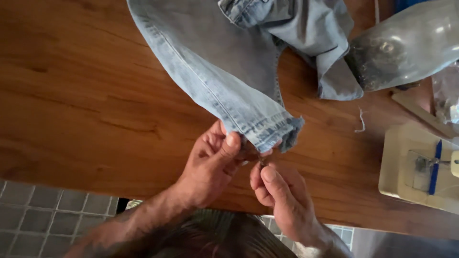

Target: Using a seam ripper to remove stitches from a pair of denim jeans

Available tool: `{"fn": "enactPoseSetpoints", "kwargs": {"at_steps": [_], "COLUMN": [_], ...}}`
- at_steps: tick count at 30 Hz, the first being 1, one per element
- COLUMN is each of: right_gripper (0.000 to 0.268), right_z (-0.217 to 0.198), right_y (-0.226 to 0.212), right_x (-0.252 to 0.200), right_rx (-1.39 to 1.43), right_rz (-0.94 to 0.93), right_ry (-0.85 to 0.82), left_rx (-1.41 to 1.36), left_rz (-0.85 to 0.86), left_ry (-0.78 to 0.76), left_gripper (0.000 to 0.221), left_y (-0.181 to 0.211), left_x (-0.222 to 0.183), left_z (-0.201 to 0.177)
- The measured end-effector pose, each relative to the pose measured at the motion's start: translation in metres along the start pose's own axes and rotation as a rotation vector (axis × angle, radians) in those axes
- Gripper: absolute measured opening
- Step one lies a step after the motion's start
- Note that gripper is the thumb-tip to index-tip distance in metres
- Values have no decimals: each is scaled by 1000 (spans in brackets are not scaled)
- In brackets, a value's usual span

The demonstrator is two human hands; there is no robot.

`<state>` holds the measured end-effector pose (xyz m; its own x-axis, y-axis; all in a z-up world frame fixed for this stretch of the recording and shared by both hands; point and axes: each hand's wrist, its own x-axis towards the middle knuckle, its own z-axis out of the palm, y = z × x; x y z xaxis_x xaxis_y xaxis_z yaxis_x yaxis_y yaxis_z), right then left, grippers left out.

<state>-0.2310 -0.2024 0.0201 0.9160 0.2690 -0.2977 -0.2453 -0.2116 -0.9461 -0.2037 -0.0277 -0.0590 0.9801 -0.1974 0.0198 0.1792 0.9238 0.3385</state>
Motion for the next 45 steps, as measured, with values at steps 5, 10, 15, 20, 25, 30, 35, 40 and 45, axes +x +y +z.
{"fn": "enactPoseSetpoints", "kwargs": {"at_steps": [5,10,15,20,25,30,35,40,45], "right_gripper": [49,35,63,67,37,11,37,55,64], "right_z": [4,-5,-25,-42,-41,-66,-83,-96,-118], "right_y": [-9,9,-34,-17,-28,-35,-24,-19,-5], "right_x": [1,5,32,64,81,107,128,100,85], "right_rx": [-56,-183,-436,-912,-996,-1035,-1048,-767,-629], "right_rz": [-87,-426,-304,-476,-381,-322,-454,-374,-428], "right_ry": [-33,188,188,172,392,513,687,699,446], "left_rx": [3,84,2,108,631,1182,1219,1370,1393], "left_rz": [31,50,-99,-279,-52,151,932,572,405], "left_ry": [-27,101,106,212,291,167,-484,-728,-621], "left_gripper": [17,24,37,37,31,38,22,46,33], "left_y": [7,11,9,13,21,59,52,40,14], "left_x": [1,3,0,3,38,86,173,175,175], "left_z": [2,3,-2,4,28,37,34,60,44]}}
